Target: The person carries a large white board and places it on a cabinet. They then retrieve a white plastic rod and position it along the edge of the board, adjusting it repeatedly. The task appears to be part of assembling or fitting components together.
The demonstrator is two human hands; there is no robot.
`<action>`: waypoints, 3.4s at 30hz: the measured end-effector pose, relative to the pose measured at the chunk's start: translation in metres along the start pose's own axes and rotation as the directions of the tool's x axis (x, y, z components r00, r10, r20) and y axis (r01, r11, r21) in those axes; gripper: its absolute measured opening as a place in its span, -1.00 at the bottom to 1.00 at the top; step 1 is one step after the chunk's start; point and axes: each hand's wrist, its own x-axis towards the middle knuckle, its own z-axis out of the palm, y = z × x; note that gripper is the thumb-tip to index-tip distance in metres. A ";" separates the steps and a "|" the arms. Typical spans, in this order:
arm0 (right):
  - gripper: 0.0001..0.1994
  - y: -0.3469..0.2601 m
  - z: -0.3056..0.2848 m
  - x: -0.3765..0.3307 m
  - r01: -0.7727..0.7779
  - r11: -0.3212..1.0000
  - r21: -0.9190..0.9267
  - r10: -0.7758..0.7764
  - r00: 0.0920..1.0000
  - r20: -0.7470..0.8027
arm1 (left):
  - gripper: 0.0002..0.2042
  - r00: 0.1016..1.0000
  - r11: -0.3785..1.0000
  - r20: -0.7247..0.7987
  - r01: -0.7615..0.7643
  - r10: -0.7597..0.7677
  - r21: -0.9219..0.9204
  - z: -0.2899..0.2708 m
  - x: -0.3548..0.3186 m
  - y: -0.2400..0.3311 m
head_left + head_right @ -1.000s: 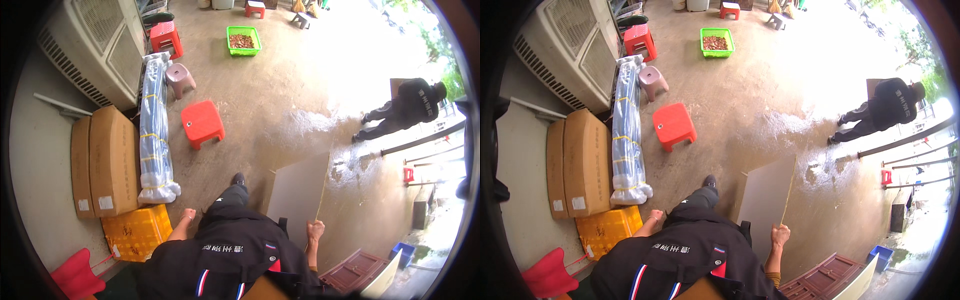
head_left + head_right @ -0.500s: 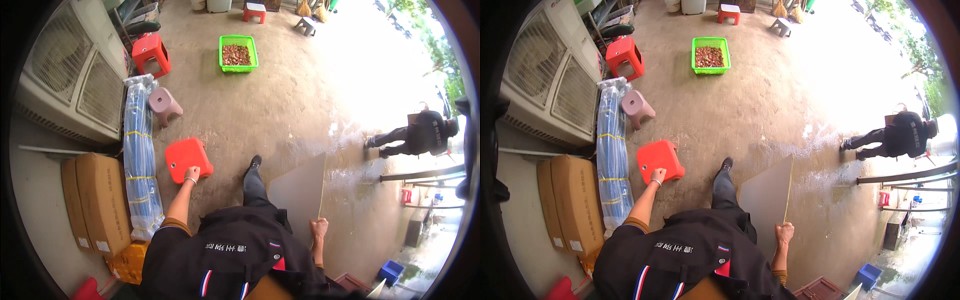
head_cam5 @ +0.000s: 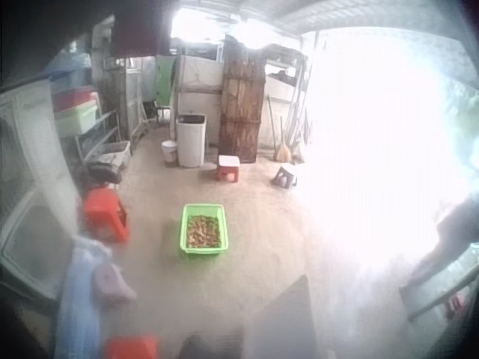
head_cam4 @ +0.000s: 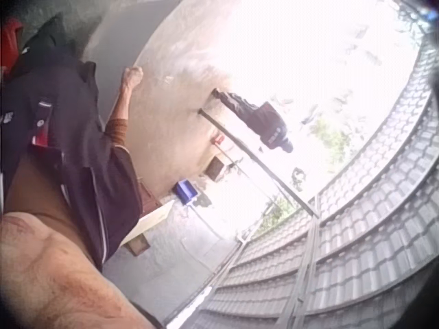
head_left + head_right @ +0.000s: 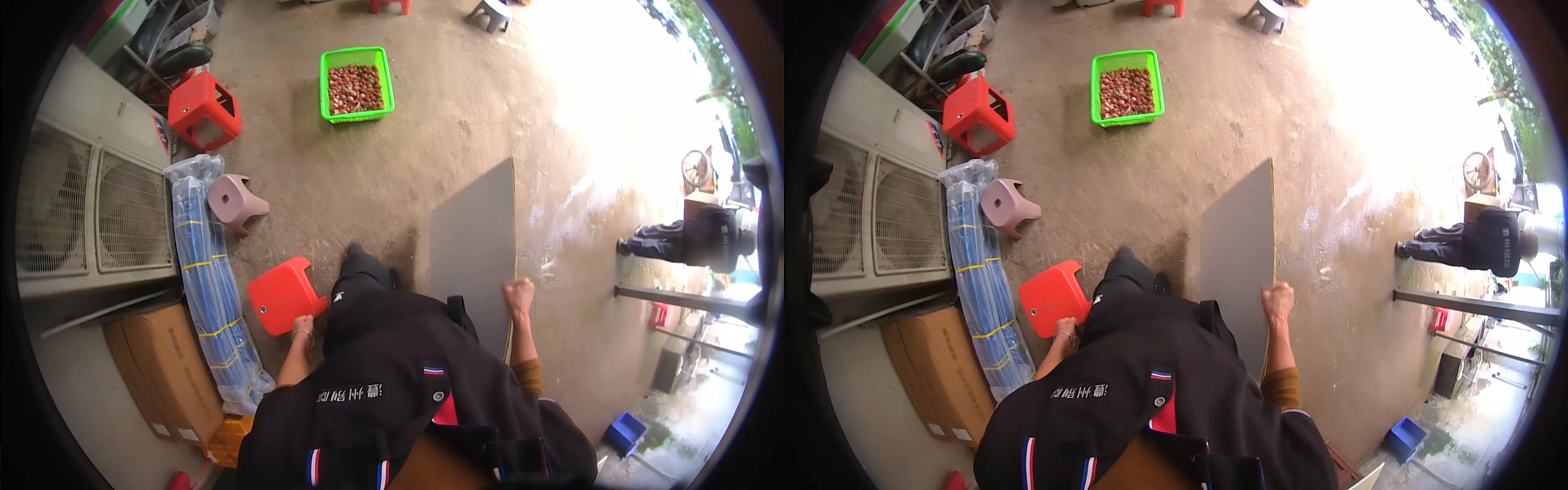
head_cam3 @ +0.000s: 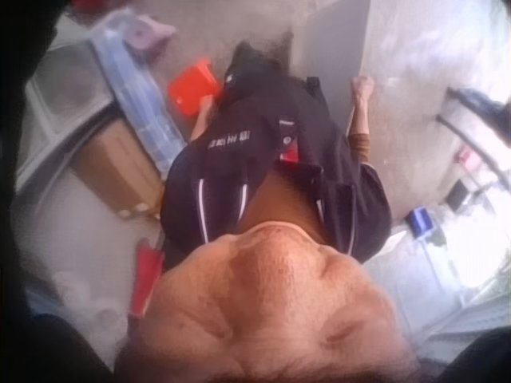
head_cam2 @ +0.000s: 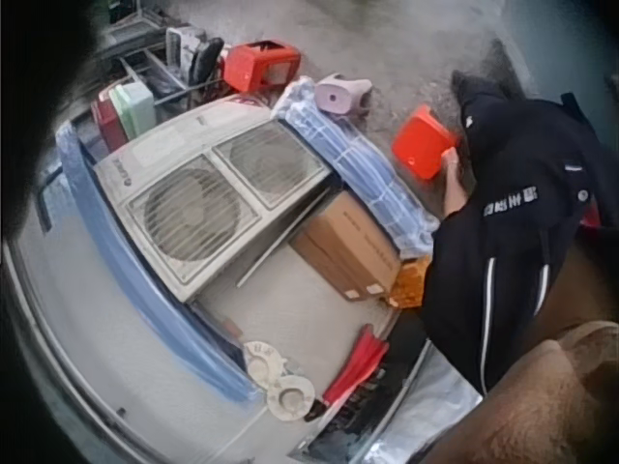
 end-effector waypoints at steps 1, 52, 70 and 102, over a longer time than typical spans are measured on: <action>-0.71 -0.006 -0.002 0.023 -0.014 1.000 0.007 0.014 0.999 0.029 | -0.69 0.999 0.999 0.042 0.019 -0.017 -0.029 0.000 0.004 0.023; -0.64 -0.138 0.039 0.394 -0.088 0.948 0.306 0.191 0.926 -0.324 | -0.18 0.848 0.775 -0.089 -0.516 0.522 -0.366 0.301 -0.072 1.007; -0.52 -0.103 0.106 0.282 -0.731 -0.026 0.682 0.925 -0.277 -0.261 | -0.54 0.866 0.894 0.239 -0.448 0.439 -0.018 0.252 -0.019 0.990; -0.40 -0.135 0.025 0.358 -0.127 -0.638 0.759 0.575 -0.735 0.360 | -0.62 0.561 0.560 0.046 -0.828 0.827 0.029 0.350 -0.053 1.028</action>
